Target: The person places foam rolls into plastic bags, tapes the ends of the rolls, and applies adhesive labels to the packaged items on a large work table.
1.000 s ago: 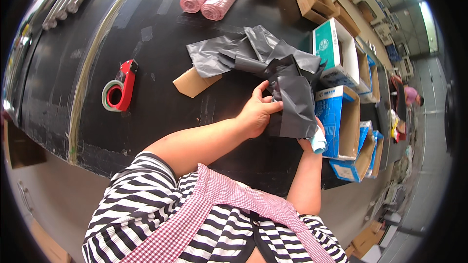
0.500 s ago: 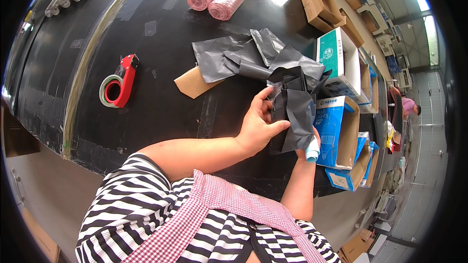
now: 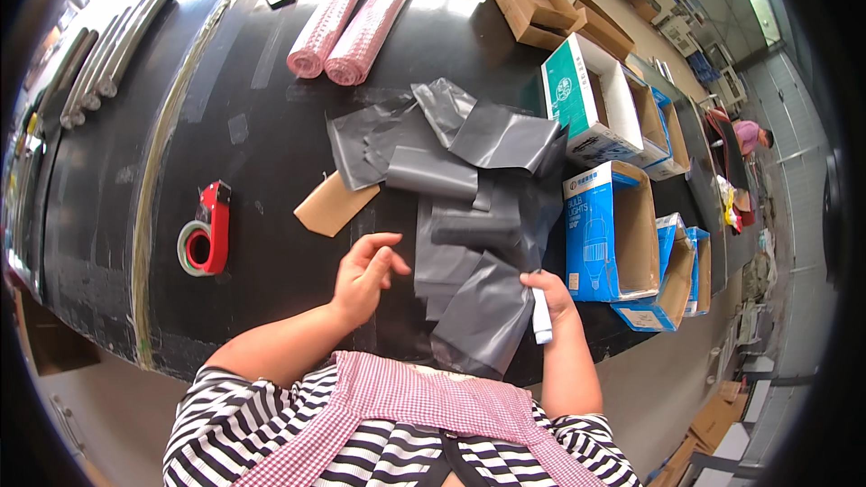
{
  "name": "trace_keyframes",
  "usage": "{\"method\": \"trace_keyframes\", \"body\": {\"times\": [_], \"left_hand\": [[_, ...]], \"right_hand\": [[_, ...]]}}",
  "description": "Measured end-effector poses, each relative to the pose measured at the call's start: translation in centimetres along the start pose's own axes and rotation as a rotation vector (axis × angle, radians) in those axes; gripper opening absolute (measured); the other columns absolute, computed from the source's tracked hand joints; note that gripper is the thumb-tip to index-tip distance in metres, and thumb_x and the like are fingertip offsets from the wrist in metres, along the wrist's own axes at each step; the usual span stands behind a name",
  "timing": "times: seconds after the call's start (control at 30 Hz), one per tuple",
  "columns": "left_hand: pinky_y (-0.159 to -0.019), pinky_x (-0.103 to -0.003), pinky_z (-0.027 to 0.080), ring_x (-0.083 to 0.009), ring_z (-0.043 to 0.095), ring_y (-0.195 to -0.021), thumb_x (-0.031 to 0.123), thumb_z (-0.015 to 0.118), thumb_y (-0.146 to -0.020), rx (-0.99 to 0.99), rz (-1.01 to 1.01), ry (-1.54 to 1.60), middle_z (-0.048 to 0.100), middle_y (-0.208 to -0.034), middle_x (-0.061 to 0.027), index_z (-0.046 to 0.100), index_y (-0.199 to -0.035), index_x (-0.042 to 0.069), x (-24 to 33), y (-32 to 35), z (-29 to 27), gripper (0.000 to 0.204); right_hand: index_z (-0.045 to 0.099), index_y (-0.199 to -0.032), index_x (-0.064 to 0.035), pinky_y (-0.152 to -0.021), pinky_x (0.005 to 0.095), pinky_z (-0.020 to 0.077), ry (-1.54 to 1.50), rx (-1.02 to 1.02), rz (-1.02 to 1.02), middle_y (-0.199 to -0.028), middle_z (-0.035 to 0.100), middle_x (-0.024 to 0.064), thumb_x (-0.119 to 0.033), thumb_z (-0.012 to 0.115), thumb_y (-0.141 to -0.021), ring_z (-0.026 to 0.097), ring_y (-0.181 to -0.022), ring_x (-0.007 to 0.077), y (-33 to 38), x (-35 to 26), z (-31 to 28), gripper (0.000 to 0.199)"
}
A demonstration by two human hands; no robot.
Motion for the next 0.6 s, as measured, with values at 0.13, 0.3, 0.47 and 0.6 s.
{"method": "trace_keyframes", "body": {"times": [0.13, 0.3, 0.47, 0.6], "left_hand": [[-0.066, -0.025, 0.047, -0.0075, 0.057, -0.073, 0.005, 0.066, -0.094, 0.154, 0.415, -0.770, 0.065, -0.084, -0.0011, 0.065, -0.109, 0.002, 7.8, -5.7, -2.6, 0.016], [-0.097, -0.039, 0.046, -0.0313, 0.058, -0.114, 0.031, 0.072, -0.088, 0.300, 0.394, -1.344, 0.064, -0.120, -0.0144, 0.062, -0.123, 0.004, 10.2, -17.8, -4.6, 0.045], [-0.111, -0.050, 0.035, -0.0338, 0.043, -0.137, 0.077, 0.073, -0.068, 0.153, -0.168, -1.700, 0.043, -0.150, -0.0174, 0.036, -0.152, 0.003, 5.3, -24.4, -1.2, 0.118], [-0.108, -0.044, 0.042, -0.0347, 0.052, -0.130, 0.057, 0.089, -0.061, 0.117, -0.299, -1.621, 0.054, -0.141, -0.0188, 0.050, -0.136, -0.001, 3.3, -25.8, 0.9, 0.102]], "right_hand": [[0.066, -0.109, 0.0045, -0.078, 0.0326, 0.0573, 0.090, 0.069, -0.008, -0.095, 0.072, 0.0121, -0.006, 0.070, -0.081, 0.071, -0.080, 0.0199, -0.3, 1.1, -2.7, 0.030], [0.065, -0.116, 0.0029, -0.084, 0.0338, 0.0543, 0.314, 0.032, 0.017, -0.101, 0.071, 0.0103, -0.007, 0.072, -0.080, 0.069, -0.087, 0.0196, 0.3, -1.5, -0.5, 0.038], [0.066, -0.115, 0.0014, -0.085, 0.0345, 0.0527, 0.476, 0.073, 0.078, -0.102, 0.071, 0.0092, -0.008, 0.074, -0.078, 0.067, -0.091, 0.0196, -0.9, -1.1, -3.6, 0.039], [0.066, -0.115, 0.0022, -0.086, 0.0351, 0.0523, 0.462, 0.073, 0.038, -0.104, 0.071, 0.0118, -0.009, 0.076, -0.077, 0.067, -0.093, 0.0209, -0.7, -1.2, -2.6, 0.041]]}}
Point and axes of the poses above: each hand's wrist, its own y-axis away from the middle knuckle, its own z-axis out of the palm, x = y × z, the point moved 8 cm from there along -y, towards the middle knuckle
